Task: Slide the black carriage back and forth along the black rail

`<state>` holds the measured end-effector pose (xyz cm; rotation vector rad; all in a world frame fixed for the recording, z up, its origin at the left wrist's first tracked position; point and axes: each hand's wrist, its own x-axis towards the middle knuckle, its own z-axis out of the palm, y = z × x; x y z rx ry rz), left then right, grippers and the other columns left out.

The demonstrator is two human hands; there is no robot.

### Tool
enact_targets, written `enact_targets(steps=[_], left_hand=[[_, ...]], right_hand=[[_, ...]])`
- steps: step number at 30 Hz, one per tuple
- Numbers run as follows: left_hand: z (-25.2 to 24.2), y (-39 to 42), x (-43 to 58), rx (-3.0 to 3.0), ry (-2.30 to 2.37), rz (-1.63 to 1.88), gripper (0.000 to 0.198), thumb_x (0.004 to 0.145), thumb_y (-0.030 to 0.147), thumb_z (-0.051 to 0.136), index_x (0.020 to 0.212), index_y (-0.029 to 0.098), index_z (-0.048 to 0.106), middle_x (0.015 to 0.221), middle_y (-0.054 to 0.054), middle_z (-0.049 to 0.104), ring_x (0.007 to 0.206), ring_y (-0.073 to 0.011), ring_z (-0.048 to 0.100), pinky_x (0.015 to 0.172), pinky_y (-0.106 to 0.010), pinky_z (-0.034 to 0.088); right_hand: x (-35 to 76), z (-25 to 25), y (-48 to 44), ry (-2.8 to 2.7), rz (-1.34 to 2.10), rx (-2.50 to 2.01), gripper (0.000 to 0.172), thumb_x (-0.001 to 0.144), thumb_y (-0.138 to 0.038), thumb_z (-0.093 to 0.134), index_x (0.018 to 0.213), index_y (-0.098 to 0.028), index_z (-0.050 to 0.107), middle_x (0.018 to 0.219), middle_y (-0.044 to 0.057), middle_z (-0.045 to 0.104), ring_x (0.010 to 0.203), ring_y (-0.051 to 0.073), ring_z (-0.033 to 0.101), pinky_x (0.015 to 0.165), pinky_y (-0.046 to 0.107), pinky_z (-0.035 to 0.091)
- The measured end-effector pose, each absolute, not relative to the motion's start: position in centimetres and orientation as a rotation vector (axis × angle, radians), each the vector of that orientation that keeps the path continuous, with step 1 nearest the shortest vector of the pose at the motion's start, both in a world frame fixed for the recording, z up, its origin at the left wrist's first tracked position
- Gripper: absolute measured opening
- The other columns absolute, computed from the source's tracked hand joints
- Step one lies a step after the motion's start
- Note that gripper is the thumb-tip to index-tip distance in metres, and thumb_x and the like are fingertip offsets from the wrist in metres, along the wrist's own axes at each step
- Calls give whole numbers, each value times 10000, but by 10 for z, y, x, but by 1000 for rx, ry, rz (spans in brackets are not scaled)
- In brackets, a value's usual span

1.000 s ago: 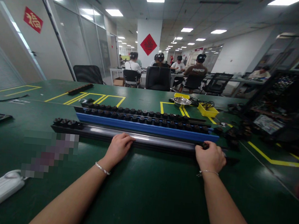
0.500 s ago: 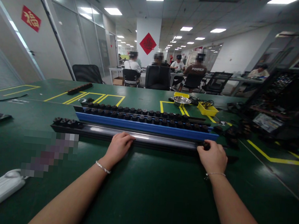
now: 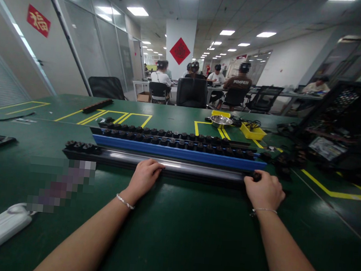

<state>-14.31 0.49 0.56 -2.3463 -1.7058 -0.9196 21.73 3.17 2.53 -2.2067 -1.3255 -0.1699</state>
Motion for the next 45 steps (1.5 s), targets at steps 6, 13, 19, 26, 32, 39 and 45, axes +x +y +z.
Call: enact_targets(steps=[6,13,19,26,32,39,45], left_hand=[[6,5,-142,-2355,-1700,-945,186,824,172,528,948,231,655,875,-24,627,850,-179,579,793,-343,441],[6,5,-143,-2351,-1679,-958,186,826,169,521,941,230,654,868,-24,628,844,-175,579,795,-343,444],[6,6,-143,-2352,-1683,-936,189,827,183,517,946,229,657,878,-28,633,850,-180,584,796,-343,449],[7,4,-142,-2349,-1683,-951,187,828,186,514,938,239,657,880,-23,636,850,-177,588,791,-339,449],[7,5,-142,-2341,-1677,-948,187,830,188,511,936,235,658,871,-24,635,841,-175,586,796,-345,450],[6,5,-142,-2346,-1690,-948,190,832,187,510,945,234,656,878,-27,634,844,-179,583,795,-350,451],[6,5,-143,-2358,-1689,-945,189,829,185,516,946,234,656,878,-27,632,853,-179,584,798,-346,452]], right_hand=[[220,24,32,-1292,-183,-2217,397,725,-353,487,1065,-199,623,996,114,563,980,285,501,834,446,393],[222,25,32,-1289,-186,-2238,416,732,-365,478,1086,-200,621,1011,119,561,986,294,499,827,451,394],[224,25,32,-1260,-183,-2242,411,728,-354,489,1086,-204,627,1003,121,563,980,291,500,820,451,395],[228,26,31,-1226,-180,-2271,416,736,-370,466,1089,-218,626,1030,124,567,996,301,499,826,453,391],[232,26,31,-1198,-172,-2270,417,740,-367,459,1094,-221,623,1036,123,557,1005,298,486,835,449,383],[244,21,33,-1198,-177,-2252,432,725,-396,458,1085,-218,615,989,128,543,958,313,479,803,483,383],[249,18,34,-1145,-187,-2238,419,716,-393,469,1064,-212,617,984,125,545,951,309,481,799,477,388]])
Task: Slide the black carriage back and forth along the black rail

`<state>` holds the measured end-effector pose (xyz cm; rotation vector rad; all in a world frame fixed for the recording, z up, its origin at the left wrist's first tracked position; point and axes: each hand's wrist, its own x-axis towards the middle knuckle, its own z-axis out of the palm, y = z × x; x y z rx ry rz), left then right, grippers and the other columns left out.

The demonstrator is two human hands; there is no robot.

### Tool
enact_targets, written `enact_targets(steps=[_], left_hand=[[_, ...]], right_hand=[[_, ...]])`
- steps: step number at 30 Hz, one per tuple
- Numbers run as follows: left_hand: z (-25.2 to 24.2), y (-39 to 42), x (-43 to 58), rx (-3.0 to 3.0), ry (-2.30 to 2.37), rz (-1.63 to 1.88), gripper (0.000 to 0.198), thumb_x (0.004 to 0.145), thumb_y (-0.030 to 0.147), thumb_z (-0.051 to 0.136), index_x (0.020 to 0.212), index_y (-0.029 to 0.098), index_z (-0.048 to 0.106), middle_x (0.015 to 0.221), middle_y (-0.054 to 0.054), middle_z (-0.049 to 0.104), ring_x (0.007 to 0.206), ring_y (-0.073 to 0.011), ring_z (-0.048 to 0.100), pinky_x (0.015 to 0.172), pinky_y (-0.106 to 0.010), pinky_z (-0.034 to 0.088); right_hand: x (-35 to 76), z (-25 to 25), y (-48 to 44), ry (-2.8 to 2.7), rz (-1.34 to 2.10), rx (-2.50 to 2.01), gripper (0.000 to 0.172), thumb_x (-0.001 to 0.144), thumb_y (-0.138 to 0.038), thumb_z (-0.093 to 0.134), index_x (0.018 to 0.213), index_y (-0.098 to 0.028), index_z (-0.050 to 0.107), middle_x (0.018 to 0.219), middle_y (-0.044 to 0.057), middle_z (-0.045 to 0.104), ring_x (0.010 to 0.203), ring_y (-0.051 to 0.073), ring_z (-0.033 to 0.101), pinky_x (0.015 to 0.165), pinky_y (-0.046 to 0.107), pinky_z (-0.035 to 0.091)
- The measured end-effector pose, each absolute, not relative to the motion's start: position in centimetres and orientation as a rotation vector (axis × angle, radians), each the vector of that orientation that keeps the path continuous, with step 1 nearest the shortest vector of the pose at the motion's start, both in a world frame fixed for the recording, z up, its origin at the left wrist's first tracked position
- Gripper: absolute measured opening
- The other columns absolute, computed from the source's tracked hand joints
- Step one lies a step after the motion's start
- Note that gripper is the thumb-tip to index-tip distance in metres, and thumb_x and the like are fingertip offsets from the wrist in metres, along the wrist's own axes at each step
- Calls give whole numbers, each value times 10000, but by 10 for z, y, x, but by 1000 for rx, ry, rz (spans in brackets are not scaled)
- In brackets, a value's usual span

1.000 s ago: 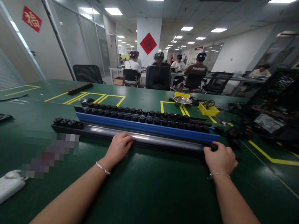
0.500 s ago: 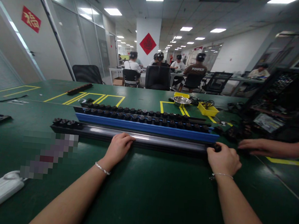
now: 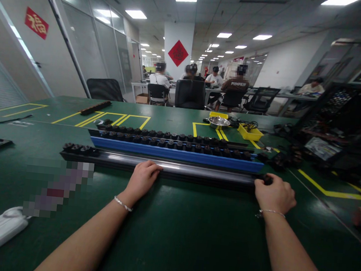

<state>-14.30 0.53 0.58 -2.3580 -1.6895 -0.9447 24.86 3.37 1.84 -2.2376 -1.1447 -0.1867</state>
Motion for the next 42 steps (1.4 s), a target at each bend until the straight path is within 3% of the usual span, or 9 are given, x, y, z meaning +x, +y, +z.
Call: enact_targets(steps=[42], left_hand=[[7,4,-143,-2351,-1692,-954,210,822,170,501,944,240,656,883,-27,638,859,-180,586,811,-353,456]], right_hand=[[265,16,33,-987,-145,-2257,424,729,-420,437,1084,-238,581,1085,143,546,1039,319,444,782,430,375]])
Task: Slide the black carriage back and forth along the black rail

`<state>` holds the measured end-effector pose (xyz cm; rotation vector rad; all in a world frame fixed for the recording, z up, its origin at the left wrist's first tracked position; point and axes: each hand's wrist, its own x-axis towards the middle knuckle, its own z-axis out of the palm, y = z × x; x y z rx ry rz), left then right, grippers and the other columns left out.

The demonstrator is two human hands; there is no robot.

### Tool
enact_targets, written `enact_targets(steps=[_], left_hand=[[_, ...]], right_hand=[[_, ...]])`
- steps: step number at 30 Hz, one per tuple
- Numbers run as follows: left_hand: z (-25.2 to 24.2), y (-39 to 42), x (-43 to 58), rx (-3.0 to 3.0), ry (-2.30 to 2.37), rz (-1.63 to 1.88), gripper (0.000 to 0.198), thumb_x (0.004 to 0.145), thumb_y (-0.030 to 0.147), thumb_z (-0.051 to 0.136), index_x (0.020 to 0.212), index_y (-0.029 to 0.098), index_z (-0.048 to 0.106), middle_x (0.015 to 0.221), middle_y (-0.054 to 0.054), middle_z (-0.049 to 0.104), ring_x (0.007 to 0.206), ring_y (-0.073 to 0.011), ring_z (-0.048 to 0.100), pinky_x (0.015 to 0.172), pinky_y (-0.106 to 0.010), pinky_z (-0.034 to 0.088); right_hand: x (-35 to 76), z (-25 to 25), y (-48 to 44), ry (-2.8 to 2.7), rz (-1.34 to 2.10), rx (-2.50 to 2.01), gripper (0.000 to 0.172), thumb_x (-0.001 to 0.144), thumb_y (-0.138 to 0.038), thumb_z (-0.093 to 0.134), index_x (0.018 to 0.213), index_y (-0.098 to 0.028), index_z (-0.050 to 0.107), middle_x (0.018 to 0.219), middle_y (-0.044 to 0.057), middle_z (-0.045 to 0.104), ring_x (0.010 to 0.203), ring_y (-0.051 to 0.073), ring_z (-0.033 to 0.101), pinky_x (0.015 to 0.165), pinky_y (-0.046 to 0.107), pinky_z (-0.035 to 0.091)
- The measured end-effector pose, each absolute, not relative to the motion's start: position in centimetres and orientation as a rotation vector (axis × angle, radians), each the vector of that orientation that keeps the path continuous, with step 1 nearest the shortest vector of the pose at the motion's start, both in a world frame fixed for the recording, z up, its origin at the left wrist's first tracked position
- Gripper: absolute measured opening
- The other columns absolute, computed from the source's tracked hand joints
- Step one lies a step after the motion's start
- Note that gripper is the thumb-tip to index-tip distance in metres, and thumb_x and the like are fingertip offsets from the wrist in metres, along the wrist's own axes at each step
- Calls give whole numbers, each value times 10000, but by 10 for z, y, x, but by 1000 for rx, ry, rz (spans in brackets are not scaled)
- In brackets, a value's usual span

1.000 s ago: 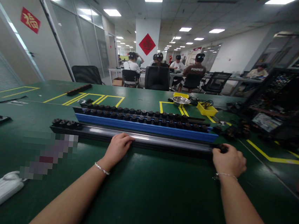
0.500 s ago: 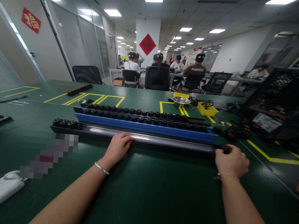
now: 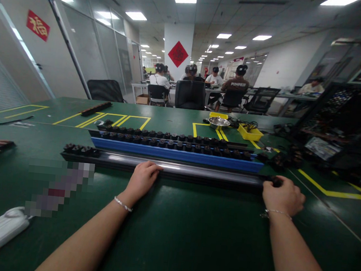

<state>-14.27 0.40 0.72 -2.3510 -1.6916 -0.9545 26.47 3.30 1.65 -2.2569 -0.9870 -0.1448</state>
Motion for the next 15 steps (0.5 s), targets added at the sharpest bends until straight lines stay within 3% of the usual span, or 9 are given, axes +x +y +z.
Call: enact_targets(steps=[15], left_hand=[[7,5,-143,-2367,-1702,-945,207,833,162,499,950,222,659,890,-33,637,868,-188,585,811,-360,454]], right_hand=[[271,20,31,-973,-140,-2260,460,761,-418,423,1141,-214,582,1108,142,561,1035,298,463,791,387,369]])
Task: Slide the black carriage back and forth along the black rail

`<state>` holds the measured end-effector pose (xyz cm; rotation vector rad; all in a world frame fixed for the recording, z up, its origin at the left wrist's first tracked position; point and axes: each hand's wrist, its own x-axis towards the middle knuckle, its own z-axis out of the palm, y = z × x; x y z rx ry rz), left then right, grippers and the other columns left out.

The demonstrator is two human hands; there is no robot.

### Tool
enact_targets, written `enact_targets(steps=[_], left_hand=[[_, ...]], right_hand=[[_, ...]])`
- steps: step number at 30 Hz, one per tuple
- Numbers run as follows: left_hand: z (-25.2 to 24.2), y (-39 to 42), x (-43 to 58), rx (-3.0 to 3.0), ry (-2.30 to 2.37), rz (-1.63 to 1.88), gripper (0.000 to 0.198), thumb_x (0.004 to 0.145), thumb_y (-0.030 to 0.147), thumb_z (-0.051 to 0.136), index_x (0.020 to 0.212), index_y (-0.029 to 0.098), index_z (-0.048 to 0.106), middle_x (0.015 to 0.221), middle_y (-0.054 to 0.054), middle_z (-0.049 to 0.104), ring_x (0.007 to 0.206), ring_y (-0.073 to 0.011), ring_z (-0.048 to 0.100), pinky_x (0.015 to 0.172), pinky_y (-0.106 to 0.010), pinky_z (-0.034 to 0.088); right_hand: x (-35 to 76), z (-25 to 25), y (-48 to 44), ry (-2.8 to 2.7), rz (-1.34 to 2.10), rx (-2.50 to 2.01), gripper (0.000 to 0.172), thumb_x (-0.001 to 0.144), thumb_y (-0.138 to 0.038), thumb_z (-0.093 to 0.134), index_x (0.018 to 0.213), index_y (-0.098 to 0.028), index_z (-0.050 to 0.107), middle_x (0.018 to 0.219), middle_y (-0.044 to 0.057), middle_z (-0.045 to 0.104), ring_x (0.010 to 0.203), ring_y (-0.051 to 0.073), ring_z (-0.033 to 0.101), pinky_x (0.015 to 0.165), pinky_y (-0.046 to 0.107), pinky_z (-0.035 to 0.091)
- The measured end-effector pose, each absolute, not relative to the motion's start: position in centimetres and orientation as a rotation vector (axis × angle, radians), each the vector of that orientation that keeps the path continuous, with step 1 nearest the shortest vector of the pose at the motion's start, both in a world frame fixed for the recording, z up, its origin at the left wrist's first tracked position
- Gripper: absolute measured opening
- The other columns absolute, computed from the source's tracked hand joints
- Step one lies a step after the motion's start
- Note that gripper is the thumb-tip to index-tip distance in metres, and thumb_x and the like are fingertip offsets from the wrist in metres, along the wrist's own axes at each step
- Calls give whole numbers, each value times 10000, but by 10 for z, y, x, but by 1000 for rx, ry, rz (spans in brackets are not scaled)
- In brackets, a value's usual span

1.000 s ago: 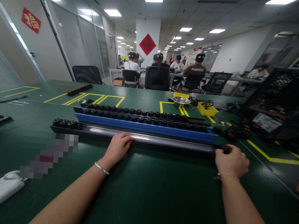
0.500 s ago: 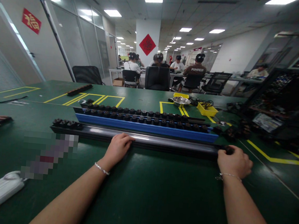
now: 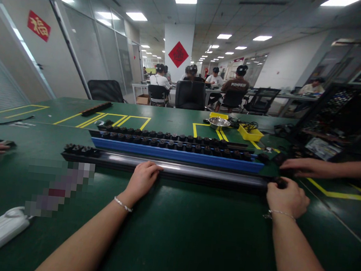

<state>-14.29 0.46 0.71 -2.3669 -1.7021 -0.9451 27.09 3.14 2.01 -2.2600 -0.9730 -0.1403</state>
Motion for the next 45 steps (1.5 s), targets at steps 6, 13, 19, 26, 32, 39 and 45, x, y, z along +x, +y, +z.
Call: enact_targets(steps=[6,13,19,26,32,39,45], left_hand=[[6,5,-143,-2348,-1714,-926,207,830,170,507,952,230,662,893,-30,644,866,-188,588,814,-358,451],[7,4,-143,-2340,-1707,-925,210,826,172,504,949,229,664,885,-31,643,853,-183,590,805,-352,458],[7,4,-143,-2346,-1708,-937,209,832,175,495,944,223,665,883,-32,643,855,-179,587,809,-349,456],[8,4,-144,-2357,-1699,-946,207,828,160,506,946,225,664,877,-29,640,844,-176,587,795,-334,456],[8,4,-144,-2348,-1709,-936,206,827,163,511,946,229,665,877,-28,638,846,-178,586,792,-336,456],[5,5,-145,-2351,-1693,-951,209,831,169,507,951,235,664,881,-25,641,848,-175,588,795,-335,458],[7,4,-144,-2346,-1708,-946,206,832,171,505,946,233,666,880,-26,643,851,-175,590,792,-333,462]], right_hand=[[276,17,34,-942,-182,-2266,436,732,-388,460,1110,-223,601,1041,116,582,974,279,481,774,379,389],[286,15,36,-965,-169,-2273,451,739,-388,455,1121,-199,603,1032,129,585,929,268,486,755,380,386],[289,14,36,-933,-160,-2206,463,733,-382,455,1120,-182,611,1011,139,587,880,253,494,742,361,371],[293,8,38,-893,-185,-2118,477,731,-357,461,1134,-151,610,986,151,571,866,245,494,715,349,357],[301,3,42,-905,-222,-2070,462,724,-336,475,1110,-126,617,909,130,548,824,228,466,716,341,349],[311,-1,46,-830,-228,-2073,448,695,-309,518,1098,-145,627,879,107,536,815,216,458,744,332,363],[315,-1,46,-776,-207,-2080,416,672,-286,550,1062,-174,641,865,86,519,806,211,457,767,344,383]])
